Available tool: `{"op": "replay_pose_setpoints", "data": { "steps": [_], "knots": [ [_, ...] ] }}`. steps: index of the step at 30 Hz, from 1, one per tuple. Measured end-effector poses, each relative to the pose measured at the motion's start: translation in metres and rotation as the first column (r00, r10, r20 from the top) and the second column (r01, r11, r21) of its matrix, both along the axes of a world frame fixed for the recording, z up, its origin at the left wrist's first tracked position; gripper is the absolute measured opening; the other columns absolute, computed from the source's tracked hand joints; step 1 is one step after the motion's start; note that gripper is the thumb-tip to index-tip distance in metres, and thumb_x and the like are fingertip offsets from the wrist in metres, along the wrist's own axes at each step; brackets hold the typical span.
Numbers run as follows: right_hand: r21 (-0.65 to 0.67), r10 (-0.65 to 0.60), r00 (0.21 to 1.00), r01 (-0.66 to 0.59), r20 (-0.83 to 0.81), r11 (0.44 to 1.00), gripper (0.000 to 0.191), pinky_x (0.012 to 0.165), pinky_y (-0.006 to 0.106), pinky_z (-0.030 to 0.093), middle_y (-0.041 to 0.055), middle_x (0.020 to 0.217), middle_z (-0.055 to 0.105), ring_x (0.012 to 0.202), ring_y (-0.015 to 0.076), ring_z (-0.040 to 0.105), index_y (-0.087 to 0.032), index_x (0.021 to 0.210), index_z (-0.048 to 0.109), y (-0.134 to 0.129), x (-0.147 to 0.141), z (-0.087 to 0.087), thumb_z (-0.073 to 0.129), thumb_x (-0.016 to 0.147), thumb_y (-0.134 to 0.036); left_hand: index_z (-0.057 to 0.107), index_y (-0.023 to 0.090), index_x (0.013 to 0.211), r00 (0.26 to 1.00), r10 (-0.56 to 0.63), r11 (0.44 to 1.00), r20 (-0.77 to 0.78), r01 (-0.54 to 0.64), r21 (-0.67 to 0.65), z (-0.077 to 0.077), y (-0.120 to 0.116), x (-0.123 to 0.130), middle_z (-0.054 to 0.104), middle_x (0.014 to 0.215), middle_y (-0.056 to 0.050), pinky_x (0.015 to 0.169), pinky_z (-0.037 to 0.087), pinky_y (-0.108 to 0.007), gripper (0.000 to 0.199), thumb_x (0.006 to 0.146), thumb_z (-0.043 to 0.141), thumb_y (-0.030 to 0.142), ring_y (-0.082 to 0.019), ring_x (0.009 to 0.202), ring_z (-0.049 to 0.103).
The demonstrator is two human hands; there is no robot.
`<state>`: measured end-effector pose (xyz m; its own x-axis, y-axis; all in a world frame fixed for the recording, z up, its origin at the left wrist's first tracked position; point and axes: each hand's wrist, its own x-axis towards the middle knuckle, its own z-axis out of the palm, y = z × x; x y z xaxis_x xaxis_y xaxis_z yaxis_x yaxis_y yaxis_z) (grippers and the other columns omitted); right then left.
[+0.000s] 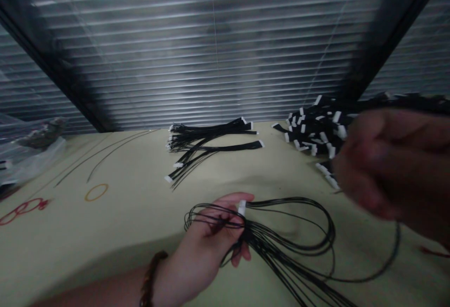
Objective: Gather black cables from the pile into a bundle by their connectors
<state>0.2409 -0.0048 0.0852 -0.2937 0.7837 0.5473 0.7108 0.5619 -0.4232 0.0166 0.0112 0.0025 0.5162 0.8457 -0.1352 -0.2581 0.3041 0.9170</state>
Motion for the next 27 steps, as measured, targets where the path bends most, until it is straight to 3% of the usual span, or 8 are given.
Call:
{"op": "replay_pose_setpoints", "data": {
  "steps": [2, 4, 7, 13, 27],
  "knots": [
    [-0.21, 0.103, 0.994, -0.11, -0.045, 0.972, 0.02, 0.036, 0.013, 0.033, -0.0064, 0.05, 0.055, 0.039, 0.0048, 0.046, -0.023, 0.069, 0.052, -0.01, -0.019, -0.011, 0.045, 0.088, -0.02, 0.059, 0.015, 0.104, 0.999, 0.011, 1.0, 0.038, -0.011, 0.002, -0.001, 0.0, 0.0, 0.058, 0.057, 0.002, 0.041, 0.038, -0.019, 0.031, 0.074, 0.064, 0.02, -0.009, 0.044, 0.052],
    [-0.268, 0.111, 0.992, -0.092, 0.056, 0.959, 0.016, 0.037, 0.016, 0.032, -0.0071, 0.052, 0.053, 0.041, 0.006, 0.046, -0.022, 0.067, 0.051, -0.016, -0.032, -0.022, 0.049, 0.081, -0.015, 0.06, 0.015, 0.104, 0.998, 0.011, 1.0, 0.065, -0.011, 0.003, -0.002, 0.0, -0.001, 0.059, 0.058, 0.002, 0.042, 0.039, -0.019, 0.03, 0.075, 0.064, 0.019, -0.009, 0.045, 0.054],
    [-0.186, 0.05, 0.98, -0.013, 0.195, 0.983, 0.016, 0.04, 0.02, 0.029, -0.0056, 0.054, 0.052, 0.043, 0.0075, 0.044, -0.021, 0.066, 0.049, -0.02, -0.039, -0.034, 0.046, 0.079, -0.012, 0.06, 0.016, 0.105, 0.997, -0.004, 1.0, 0.078, 0.005, -0.003, -0.002, 0.001, -0.001, 0.06, 0.055, 0.002, 0.043, 0.04, -0.019, 0.03, 0.075, 0.064, 0.018, -0.01, 0.045, 0.054],
    [-0.09, 0.025, 0.969, -0.002, 0.248, 0.996, 0.017, 0.04, 0.022, 0.025, -0.0052, 0.051, 0.048, 0.041, 0.0077, 0.041, -0.022, 0.061, 0.045, -0.022, -0.034, -0.035, 0.046, 0.074, -0.011, 0.062, 0.017, 0.105, 0.994, -0.002, 1.0, 0.105, 0.002, 0.0, -0.005, 0.0, 0.0, 0.06, 0.056, 0.001, 0.042, 0.04, -0.018, 0.029, 0.076, 0.065, 0.018, -0.01, 0.046, 0.055],
    [-0.129, 0.025, 0.973, 0.005, 0.23, 0.992, 0.019, 0.04, 0.022, 0.025, -0.005, 0.05, 0.049, 0.041, 0.008, 0.042, -0.022, 0.061, 0.045, -0.018, -0.036, -0.034, 0.044, 0.077, -0.012, 0.062, 0.018, 0.105, 0.992, -0.007, 1.0, 0.126, 0.007, 0.002, -0.005, 0.001, -0.002, 0.061, 0.058, 0.001, 0.042, 0.041, -0.018, 0.029, 0.076, 0.066, 0.02, -0.01, 0.046, 0.056]
  ]
}}
